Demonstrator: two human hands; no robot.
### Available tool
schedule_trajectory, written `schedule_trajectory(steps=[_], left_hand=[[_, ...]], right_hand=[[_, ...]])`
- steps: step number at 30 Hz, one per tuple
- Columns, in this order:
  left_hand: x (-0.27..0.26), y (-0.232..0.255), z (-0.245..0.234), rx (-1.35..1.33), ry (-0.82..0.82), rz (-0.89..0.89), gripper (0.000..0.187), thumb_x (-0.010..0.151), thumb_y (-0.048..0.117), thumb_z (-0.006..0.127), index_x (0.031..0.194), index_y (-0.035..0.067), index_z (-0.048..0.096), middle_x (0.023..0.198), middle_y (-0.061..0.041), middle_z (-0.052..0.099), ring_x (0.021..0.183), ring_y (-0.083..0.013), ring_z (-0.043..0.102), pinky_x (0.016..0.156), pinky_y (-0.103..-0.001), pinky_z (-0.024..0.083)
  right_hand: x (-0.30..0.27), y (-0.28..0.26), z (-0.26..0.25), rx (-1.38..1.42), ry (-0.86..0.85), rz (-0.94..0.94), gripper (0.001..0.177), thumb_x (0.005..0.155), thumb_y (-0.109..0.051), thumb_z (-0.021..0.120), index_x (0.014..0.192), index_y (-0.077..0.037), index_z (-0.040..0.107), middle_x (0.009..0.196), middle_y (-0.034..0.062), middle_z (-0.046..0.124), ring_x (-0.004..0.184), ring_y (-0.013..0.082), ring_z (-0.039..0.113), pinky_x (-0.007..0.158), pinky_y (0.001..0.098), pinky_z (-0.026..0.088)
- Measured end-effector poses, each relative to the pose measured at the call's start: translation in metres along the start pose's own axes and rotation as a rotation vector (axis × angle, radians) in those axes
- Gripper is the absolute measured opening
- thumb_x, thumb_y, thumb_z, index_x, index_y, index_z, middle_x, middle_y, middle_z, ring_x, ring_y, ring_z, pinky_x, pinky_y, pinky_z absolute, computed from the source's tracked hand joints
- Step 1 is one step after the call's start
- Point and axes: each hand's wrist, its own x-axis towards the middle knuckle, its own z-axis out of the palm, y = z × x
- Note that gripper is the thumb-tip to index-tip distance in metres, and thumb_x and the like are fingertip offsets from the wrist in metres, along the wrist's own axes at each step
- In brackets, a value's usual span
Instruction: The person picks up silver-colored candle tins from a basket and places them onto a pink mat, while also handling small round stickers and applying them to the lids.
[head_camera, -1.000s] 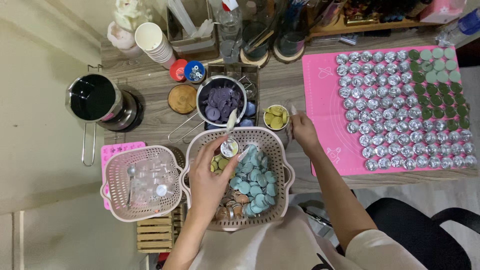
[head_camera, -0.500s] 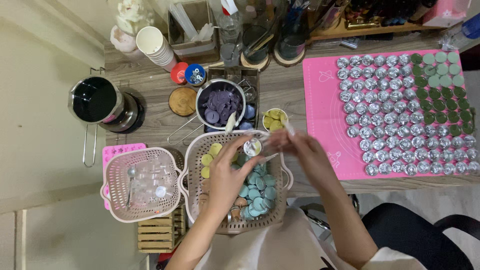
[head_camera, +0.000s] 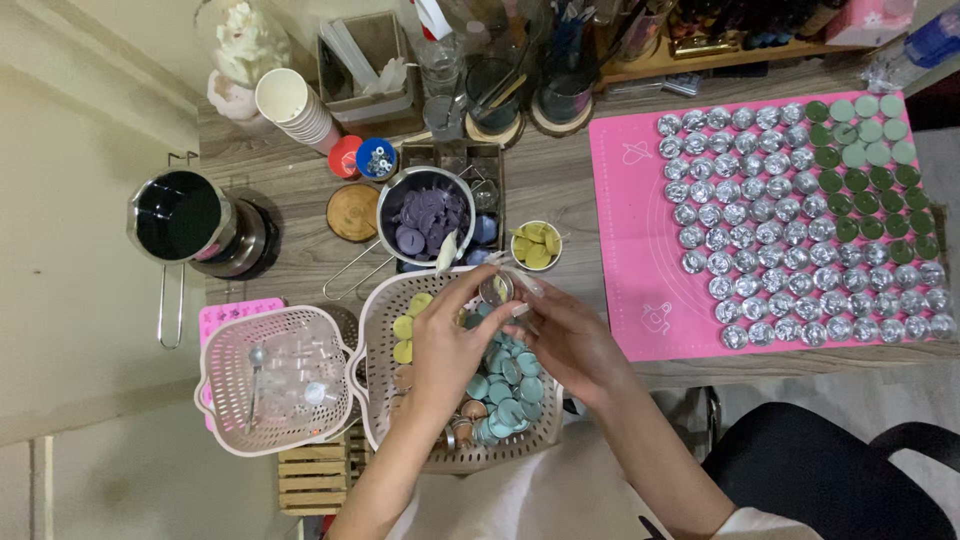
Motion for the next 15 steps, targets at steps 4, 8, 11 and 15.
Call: schedule_trajectory(steps=[4,8,11,15], left_hand=[[-0.0009,0.0036,-0.0032,0.0,0.019,0.029,0.045,0.08,0.021,0.086,0.12,0.007,0.073,0.119,-0.013,0.076,0.107,-0.0251,0.077,0.091,-0.034,0.061],[-0.0012,0.0053,-0.0064,0.024,0.038,0.064,0.045,0.081,0.02,0.086,0.122,0.005,0.072,0.121,-0.014,0.075,0.11,-0.0264,0.075,0.092,-0.035,0.06],[-0.0019,0.0056,-0.0062,0.013,0.032,0.04,0.046,0.081,0.02,0.086,0.123,0.006,0.073,0.121,-0.014,0.075,0.109,-0.026,0.076,0.092,-0.035,0.06],[-0.0022,0.0056,-0.006,0.014,0.042,0.054,0.047,0.081,0.02,0.087,0.123,0.005,0.072,0.12,-0.015,0.076,0.109,-0.0261,0.076,0.091,-0.035,0.06]], right_hand=[[0.0052,0.0055,0.0027,-0.014,-0.026,-0.024,0.033,0.103,-0.016,0.053,0.131,-0.002,0.06,0.123,0.0044,0.066,0.111,0.0138,0.06,0.097,0.0359,0.048],[0.0065,0.0089,0.0057,-0.092,-0.057,-0.094,0.031,0.104,-0.015,0.051,0.13,-0.002,0.061,0.12,0.005,0.066,0.109,0.0131,0.061,0.094,0.0347,0.049],[0.0071,0.0103,0.0058,-0.125,-0.05,-0.129,0.028,0.105,-0.015,0.051,0.128,-0.002,0.061,0.118,0.0065,0.066,0.107,0.0141,0.061,0.093,0.0344,0.049],[0.006,0.0101,0.0046,-0.139,-0.041,-0.143,0.026,0.104,-0.014,0.051,0.126,-0.002,0.061,0.117,0.0058,0.067,0.105,0.0134,0.06,0.092,0.033,0.049]])
